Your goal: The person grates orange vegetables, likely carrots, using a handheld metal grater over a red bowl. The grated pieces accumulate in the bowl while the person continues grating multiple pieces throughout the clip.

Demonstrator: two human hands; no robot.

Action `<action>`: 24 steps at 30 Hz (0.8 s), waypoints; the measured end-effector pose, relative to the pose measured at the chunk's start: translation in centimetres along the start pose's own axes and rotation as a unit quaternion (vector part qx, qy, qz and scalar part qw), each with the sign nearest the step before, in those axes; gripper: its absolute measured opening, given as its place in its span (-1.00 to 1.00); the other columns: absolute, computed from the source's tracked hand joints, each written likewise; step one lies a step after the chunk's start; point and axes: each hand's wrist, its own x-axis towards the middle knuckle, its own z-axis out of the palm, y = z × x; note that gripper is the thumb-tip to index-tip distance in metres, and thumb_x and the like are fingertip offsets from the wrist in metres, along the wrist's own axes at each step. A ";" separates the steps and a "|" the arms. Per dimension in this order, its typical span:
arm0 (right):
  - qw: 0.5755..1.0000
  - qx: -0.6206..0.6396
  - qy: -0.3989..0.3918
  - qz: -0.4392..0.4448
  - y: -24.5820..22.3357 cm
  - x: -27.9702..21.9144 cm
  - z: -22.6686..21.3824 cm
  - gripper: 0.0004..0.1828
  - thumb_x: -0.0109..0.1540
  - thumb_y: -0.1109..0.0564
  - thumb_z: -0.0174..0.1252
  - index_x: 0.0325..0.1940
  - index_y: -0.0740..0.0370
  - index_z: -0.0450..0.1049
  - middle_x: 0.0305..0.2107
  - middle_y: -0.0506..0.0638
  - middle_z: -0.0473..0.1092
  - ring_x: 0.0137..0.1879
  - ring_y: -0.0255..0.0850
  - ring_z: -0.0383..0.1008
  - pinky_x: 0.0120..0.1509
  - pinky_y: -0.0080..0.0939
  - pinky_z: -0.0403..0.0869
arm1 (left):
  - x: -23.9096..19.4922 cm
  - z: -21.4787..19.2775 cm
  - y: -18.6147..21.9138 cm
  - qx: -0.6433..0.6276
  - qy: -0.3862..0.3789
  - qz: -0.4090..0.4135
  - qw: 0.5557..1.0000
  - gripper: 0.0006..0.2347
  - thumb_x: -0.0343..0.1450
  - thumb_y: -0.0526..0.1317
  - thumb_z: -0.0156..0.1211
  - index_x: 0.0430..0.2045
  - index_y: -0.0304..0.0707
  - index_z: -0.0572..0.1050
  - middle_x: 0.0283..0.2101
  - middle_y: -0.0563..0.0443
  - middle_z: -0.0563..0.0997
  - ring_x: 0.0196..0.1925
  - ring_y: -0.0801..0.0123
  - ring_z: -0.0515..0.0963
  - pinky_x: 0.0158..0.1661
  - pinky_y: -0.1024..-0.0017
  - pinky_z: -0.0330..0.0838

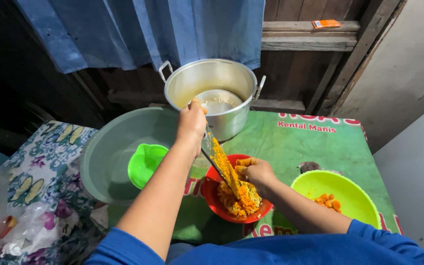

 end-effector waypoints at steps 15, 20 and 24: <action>0.998 -0.014 -0.036 -0.054 -1.7 -0.7 0.2 -0.79 0.19 0.40 0.13 -0.11 0.34 0.53 -0.31 0.07 0.57 -0.29 -0.20 0.55 -0.18 -0.26 0.53 | -1.2 -0.3 1.3 0.104 0.064 0.024 0.992 -0.55 0.50 0.05 -0.19 -0.13 -0.35 0.56 -0.11 -0.17 0.69 -0.08 0.09 0.67 -0.08 0.23 0.48; 0.992 -0.031 -0.047 -0.117 -1.8 -0.7 2.8 -0.82 0.22 0.36 0.17 -0.09 0.36 0.55 -0.33 0.05 0.56 -0.29 -0.24 0.54 -0.18 -0.25 0.53 | -1.2 -0.7 0.9 0.102 0.085 0.029 0.991 -0.54 0.51 0.06 -0.20 -0.11 -0.35 0.56 -0.08 -0.24 0.64 -0.04 0.00 0.62 -0.05 0.20 0.46; 0.994 -0.082 -0.004 -0.074 -0.4 -0.8 3.2 -0.83 0.19 0.36 0.20 -0.13 0.36 0.56 -0.37 0.07 0.55 -0.33 -0.19 0.54 -0.21 -0.20 0.53 | -1.4 -1.0 0.9 0.108 0.096 0.041 0.989 -0.56 0.51 0.06 -0.19 -0.10 -0.33 0.54 -0.11 -0.21 0.62 -0.09 0.04 0.60 -0.09 0.20 0.46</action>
